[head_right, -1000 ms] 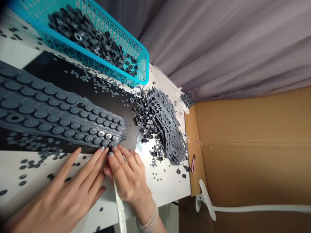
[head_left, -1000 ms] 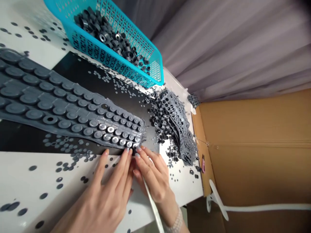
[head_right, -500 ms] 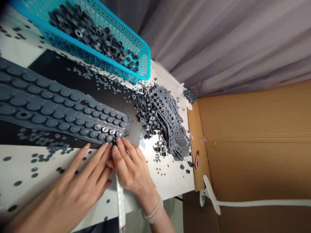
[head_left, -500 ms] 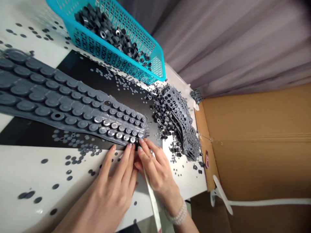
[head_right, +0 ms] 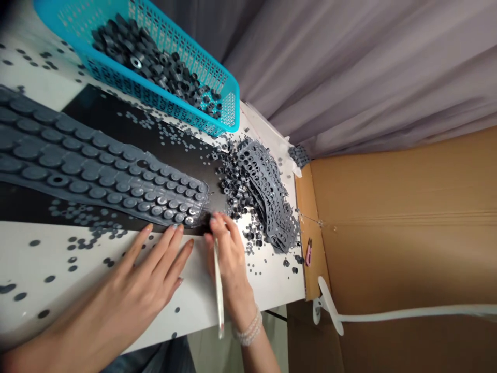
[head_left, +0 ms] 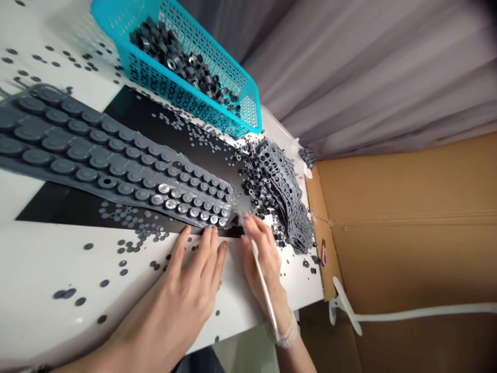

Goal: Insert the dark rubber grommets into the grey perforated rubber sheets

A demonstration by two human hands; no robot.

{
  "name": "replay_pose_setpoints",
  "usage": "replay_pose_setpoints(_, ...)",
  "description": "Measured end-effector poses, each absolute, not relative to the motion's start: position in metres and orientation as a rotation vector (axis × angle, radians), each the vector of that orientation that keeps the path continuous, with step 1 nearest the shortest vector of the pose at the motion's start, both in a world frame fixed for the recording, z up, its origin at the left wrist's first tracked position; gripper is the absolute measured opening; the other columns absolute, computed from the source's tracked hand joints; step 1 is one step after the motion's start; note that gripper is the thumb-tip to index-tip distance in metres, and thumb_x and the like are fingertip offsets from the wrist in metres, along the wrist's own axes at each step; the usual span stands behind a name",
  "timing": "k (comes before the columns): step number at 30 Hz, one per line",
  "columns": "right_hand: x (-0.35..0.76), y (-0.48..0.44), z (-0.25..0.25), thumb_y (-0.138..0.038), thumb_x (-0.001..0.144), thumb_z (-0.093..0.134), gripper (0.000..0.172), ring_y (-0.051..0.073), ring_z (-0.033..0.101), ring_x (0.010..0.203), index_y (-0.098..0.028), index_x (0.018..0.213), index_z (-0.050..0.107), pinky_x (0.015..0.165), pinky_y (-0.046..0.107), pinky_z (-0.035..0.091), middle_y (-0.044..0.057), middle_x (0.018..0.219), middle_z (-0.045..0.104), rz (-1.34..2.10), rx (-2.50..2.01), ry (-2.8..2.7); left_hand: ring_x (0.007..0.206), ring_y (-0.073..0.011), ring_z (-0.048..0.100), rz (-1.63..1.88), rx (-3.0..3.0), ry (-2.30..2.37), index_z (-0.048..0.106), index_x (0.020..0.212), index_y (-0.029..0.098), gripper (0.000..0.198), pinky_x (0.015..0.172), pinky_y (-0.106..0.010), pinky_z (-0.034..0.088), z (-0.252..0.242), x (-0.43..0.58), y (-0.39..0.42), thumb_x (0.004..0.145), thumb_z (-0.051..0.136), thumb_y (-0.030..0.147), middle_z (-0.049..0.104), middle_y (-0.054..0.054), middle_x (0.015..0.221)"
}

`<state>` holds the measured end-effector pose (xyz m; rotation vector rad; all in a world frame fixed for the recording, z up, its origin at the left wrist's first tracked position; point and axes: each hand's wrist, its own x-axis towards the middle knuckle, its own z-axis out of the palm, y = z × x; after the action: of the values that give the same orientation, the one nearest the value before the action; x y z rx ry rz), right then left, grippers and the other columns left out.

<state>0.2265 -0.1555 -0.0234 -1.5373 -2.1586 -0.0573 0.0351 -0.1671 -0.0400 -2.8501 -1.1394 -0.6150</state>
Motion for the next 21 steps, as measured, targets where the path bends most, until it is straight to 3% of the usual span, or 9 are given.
replay_pose_setpoints(5, 0.214, -0.160, -0.015, -0.018, 0.100, 0.050, 0.036, 0.027, 0.060, 0.125, -0.021, 0.136, 0.052, 0.093, 0.047, 0.056, 0.015, 0.129, 0.068, -0.057, -1.347, -2.367, 0.136, -0.0419, 0.047, -0.605, -2.857, -1.080, 0.072, 0.120, 0.009, 0.045, 0.115, -0.067, 0.029, -0.038, 0.034, -0.166, 0.084, 0.056, 0.030, 0.064, -0.022, 0.135)
replay_pose_setpoints(12, 0.212, -0.157, -0.014, -0.020, 0.100, 0.050, 0.030, 0.027, 0.060, 0.125, -0.017, 0.130, 0.056, 0.089, 0.044, 0.055, 0.016, 0.127, 0.070, -0.079, -1.345, -2.469, 0.135, -0.0415, 0.047, -0.658, -2.856, -1.082, 0.074, 0.115, 0.007, 0.043, 0.116, -0.067, 0.027, -0.040, 0.034, -0.166, 0.082, 0.055, 0.027, 0.065, -0.023, 0.133)
replay_pose_setpoints(21, 0.211, -0.154, -0.011, -0.009, 0.097, 0.052, 0.047, 0.029, 0.047, 0.141, -0.015, 0.143, 0.045, 0.103, 0.048, 0.056, 0.018, 0.136, 0.063, -0.109, -1.369, -2.565, 0.136, -0.0414, 0.045, -0.704, -2.838, -1.132, 0.071, 0.123, 0.007, 0.048, 0.118, -0.067, 0.023, -0.049, 0.040, -0.167, 0.082, 0.056, 0.026, 0.063, -0.023, 0.134)
